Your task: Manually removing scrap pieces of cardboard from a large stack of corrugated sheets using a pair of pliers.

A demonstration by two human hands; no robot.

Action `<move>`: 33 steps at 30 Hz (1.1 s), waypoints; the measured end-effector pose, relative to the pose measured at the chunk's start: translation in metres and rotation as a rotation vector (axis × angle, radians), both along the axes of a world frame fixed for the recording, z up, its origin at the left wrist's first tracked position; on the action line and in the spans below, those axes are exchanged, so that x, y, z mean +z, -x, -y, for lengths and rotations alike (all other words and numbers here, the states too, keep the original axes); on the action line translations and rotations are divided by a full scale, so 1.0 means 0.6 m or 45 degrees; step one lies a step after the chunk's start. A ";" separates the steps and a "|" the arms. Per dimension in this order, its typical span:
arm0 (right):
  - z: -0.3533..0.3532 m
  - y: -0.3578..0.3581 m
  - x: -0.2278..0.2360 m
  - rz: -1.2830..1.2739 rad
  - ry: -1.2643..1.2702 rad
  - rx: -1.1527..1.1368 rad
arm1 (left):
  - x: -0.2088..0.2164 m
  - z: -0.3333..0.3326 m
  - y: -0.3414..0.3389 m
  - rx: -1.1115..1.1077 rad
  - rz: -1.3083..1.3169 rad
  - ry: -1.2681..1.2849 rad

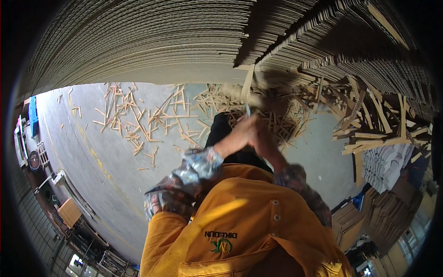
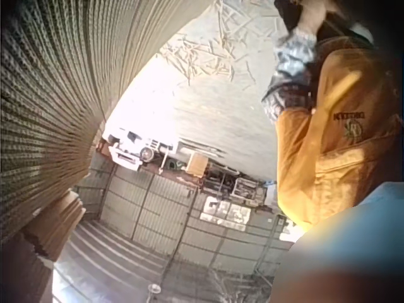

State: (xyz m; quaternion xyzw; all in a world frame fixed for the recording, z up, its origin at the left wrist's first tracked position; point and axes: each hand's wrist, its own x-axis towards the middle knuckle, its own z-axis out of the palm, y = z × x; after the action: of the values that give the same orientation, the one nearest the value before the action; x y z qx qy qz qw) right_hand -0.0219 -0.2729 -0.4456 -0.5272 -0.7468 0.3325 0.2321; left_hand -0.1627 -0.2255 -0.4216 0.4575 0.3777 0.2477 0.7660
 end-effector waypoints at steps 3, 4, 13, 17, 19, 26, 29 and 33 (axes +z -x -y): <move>0.085 -0.027 -0.023 -0.455 0.821 -0.247 | -0.052 0.087 0.019 -0.040 -0.013 0.163; 0.076 -0.023 -0.012 -0.345 0.904 -0.251 | -0.054 0.093 0.030 0.136 -0.023 0.224; -0.146 -0.048 0.036 -0.399 0.849 -0.559 | 0.003 -0.076 0.002 0.524 -0.116 -0.027; -0.210 -0.052 -0.006 0.026 0.360 -0.221 | -0.010 -0.115 -0.056 0.432 -0.038 -0.321; -0.212 -0.024 0.007 -0.003 0.427 -0.086 | -0.016 -0.136 -0.052 0.355 0.000 -0.195; -0.153 0.015 0.003 0.224 -0.092 -0.159 | -0.036 -0.061 -0.028 0.312 -0.137 -0.423; -0.114 0.021 0.003 0.079 -0.057 -0.206 | -0.027 -0.065 -0.024 0.273 -0.110 -0.452; -0.111 -0.004 -0.009 -0.035 0.300 -0.238 | -0.042 -0.075 -0.029 0.135 -0.109 -0.301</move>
State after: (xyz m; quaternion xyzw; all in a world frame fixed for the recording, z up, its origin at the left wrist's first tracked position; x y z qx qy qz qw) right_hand -0.0196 -0.2063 -0.4512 -0.6134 -0.6469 0.4020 0.2088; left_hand -0.1455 -0.1803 -0.4470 0.5342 0.4017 0.3110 0.6757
